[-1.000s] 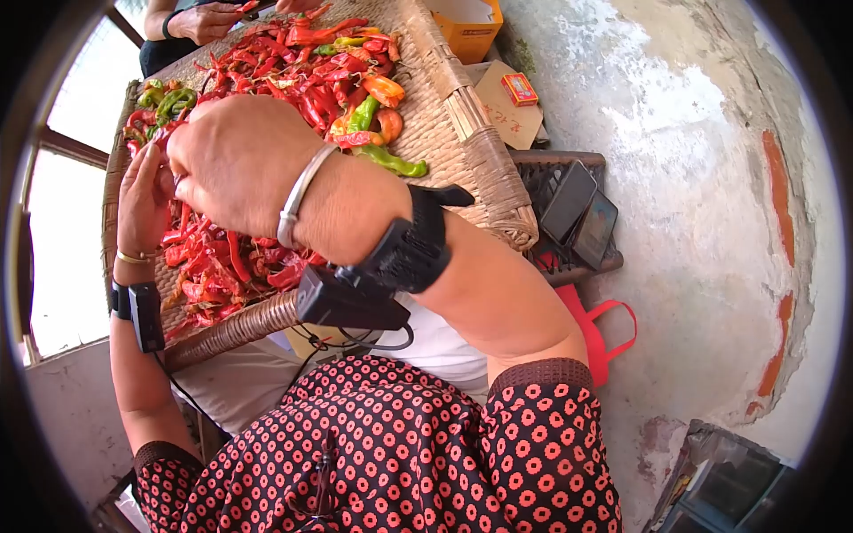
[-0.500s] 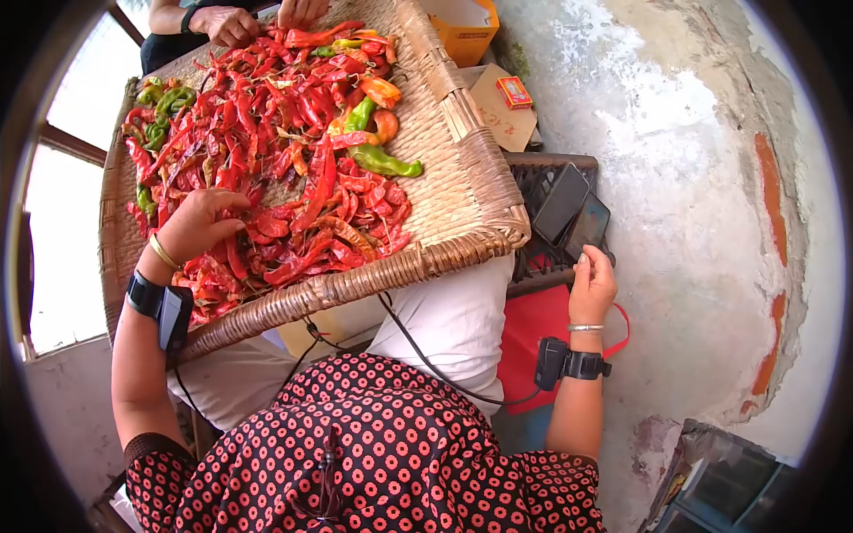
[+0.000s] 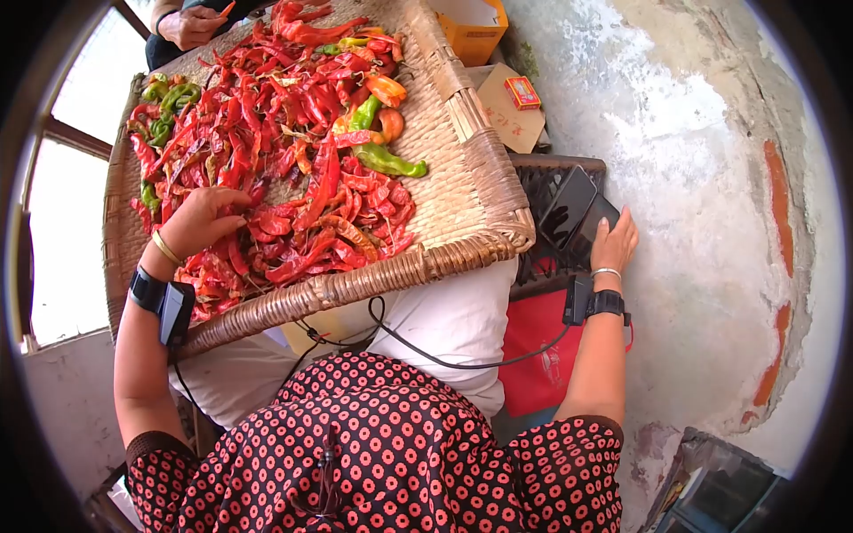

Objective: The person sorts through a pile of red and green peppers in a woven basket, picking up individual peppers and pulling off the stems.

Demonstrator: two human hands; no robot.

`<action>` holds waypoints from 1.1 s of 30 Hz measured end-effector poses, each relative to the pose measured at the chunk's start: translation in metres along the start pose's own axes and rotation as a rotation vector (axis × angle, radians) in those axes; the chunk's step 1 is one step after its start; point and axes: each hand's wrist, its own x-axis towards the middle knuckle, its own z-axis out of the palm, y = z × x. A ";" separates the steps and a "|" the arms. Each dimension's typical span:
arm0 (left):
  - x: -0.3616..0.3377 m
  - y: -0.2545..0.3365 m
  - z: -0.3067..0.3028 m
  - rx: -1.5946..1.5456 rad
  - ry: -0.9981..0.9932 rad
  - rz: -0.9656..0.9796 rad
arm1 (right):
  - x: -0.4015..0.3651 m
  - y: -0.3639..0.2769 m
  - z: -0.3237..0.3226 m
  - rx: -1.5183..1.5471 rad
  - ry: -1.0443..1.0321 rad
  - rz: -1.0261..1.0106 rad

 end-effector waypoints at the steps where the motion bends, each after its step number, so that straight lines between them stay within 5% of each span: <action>1: 0.000 0.000 0.000 -0.004 0.002 -0.001 | 0.004 -0.010 -0.012 0.016 0.089 -0.038; 8: 0.002 -0.012 0.008 0.109 0.053 0.122 | -0.016 -0.146 -0.107 0.545 0.349 -0.415; 14: 0.001 -0.006 0.004 0.124 -0.044 -0.011 | -0.059 -0.265 -0.158 0.628 0.096 -1.097; 22: -0.003 -0.011 0.005 0.067 -0.064 -0.031 | -0.070 -0.307 -0.136 0.575 -0.053 -1.178; 23: -0.003 -0.011 0.007 0.113 -0.005 0.045 | -0.069 -0.302 -0.145 0.490 -0.231 -1.157; 31: 0.002 -0.008 0.012 0.083 -0.064 0.098 | -0.070 -0.283 -0.138 0.487 -0.193 -1.089; 33: 0.004 -0.011 0.015 0.119 -0.032 0.186 | -0.068 -0.288 -0.138 0.398 -0.315 -1.115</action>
